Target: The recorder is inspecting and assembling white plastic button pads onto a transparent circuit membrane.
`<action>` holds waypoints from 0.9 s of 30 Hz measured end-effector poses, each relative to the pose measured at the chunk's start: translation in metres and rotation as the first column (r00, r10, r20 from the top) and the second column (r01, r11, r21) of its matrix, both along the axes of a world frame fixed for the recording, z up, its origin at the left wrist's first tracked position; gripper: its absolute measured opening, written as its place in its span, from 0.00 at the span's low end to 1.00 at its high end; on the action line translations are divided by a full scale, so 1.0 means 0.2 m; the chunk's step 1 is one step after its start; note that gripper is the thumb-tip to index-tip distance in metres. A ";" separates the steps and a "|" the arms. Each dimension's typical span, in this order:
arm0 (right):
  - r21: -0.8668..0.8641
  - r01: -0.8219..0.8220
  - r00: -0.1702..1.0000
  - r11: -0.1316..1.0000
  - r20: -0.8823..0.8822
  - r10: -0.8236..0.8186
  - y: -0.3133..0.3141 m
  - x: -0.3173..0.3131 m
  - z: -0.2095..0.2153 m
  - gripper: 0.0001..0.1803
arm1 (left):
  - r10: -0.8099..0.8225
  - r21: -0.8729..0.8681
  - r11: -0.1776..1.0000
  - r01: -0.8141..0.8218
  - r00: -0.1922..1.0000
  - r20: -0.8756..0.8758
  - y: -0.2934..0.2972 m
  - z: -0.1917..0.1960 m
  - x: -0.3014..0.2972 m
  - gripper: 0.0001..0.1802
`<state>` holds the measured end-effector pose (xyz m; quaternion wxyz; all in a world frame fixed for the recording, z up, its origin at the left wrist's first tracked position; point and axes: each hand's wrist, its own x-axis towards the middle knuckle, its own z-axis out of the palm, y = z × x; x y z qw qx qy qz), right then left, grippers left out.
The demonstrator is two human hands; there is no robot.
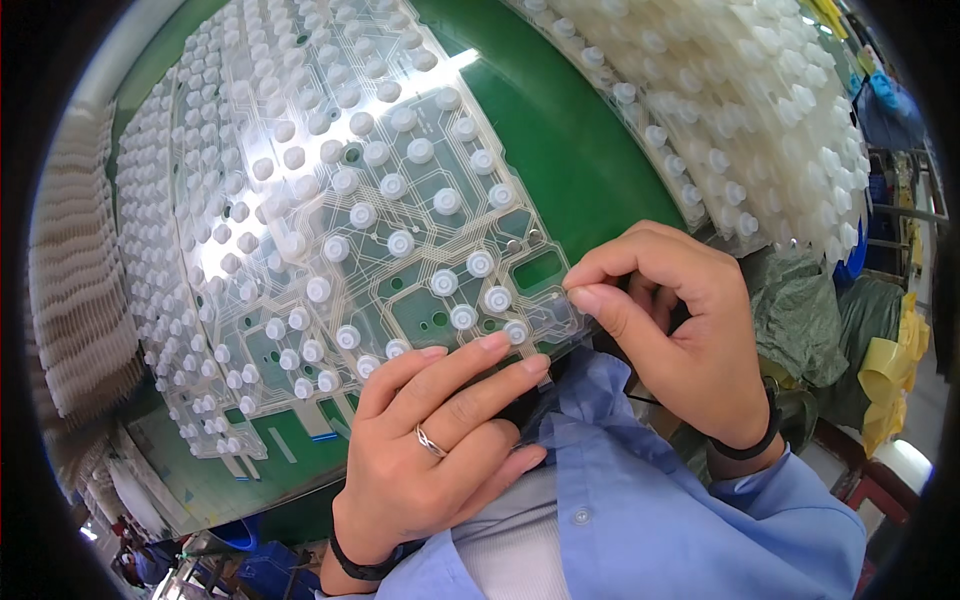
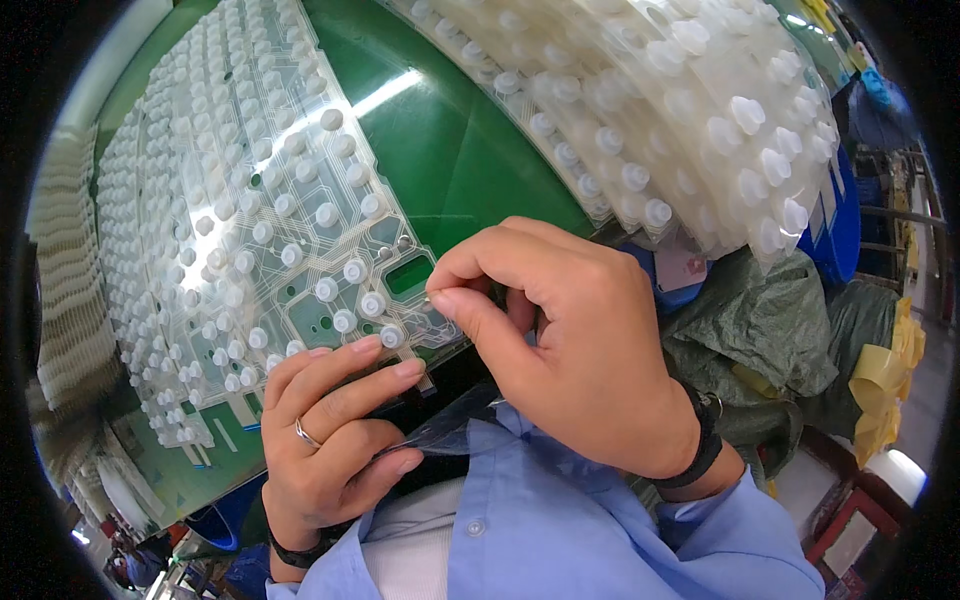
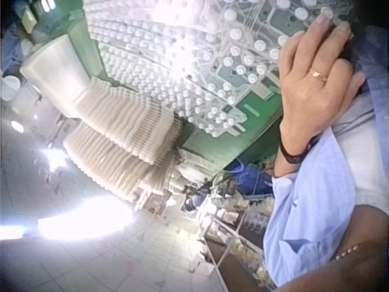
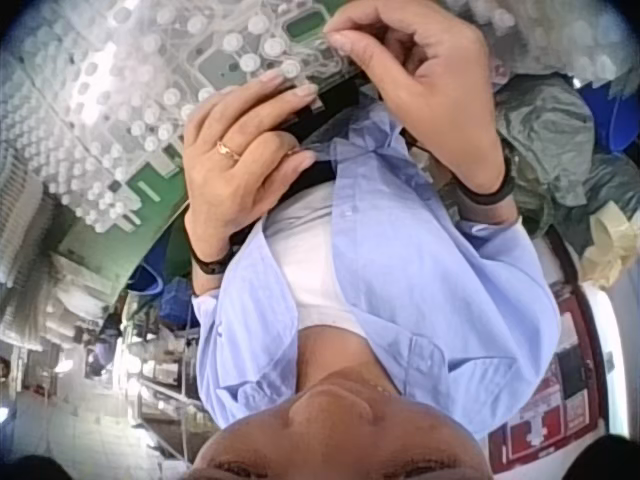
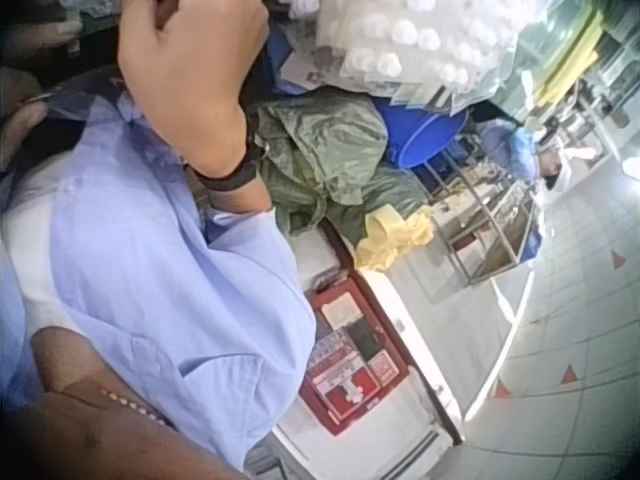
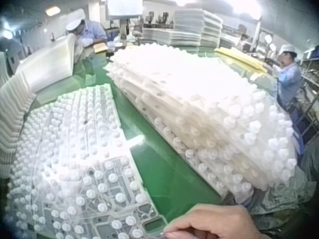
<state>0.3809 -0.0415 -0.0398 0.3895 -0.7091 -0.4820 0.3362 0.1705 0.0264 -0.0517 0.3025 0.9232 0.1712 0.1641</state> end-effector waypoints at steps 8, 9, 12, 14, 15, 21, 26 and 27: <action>0.009 0.020 1.000 1.000 0.002 -0.020 0.00 -0.01 0.00 0.04 | 0.001 0.005 1.000 -0.001 1.000 -0.001 0.00 0.00 0.00 0.14; 0.010 0.024 1.000 1.000 0.003 -0.024 0.00 -0.02 -0.01 0.04 | -0.002 0.007 1.000 0.002 1.000 0.001 0.00 -0.01 0.00 0.14; 0.017 0.031 1.000 0.999 -0.001 -0.031 0.00 -0.02 -0.02 0.05 | -0.011 0.026 1.000 0.012 1.000 -0.018 0.00 -0.01 0.00 0.14; 0.038 0.003 0.999 0.999 0.033 -0.004 0.00 -0.02 -0.02 0.05 | -0.005 0.063 0.998 0.007 0.999 -0.041 -0.01 -0.01 0.01 0.14; 0.048 -0.011 0.999 0.999 0.050 0.009 0.00 -0.02 -0.02 0.06 | -0.001 0.081 0.997 0.005 0.999 -0.053 -0.01 -0.01 0.01 0.14; 0.034 -0.055 0.943 0.998 0.329 0.041 -0.03 -0.04 -0.01 0.12 | -0.002 0.088 0.996 0.008 0.997 -0.075 -0.02 0.00 0.01 0.14; 0.046 0.203 0.971 0.978 0.118 -0.207 -0.03 -0.07 -0.03 0.10 | 0.032 0.035 0.999 -0.030 0.998 -0.046 -0.02 0.04 -0.02 0.15; 0.054 0.202 0.976 0.978 0.077 -0.206 -0.07 -0.07 -0.04 0.08 | 0.038 0.047 0.998 -0.036 0.999 -0.033 -0.02 0.06 -0.05 0.15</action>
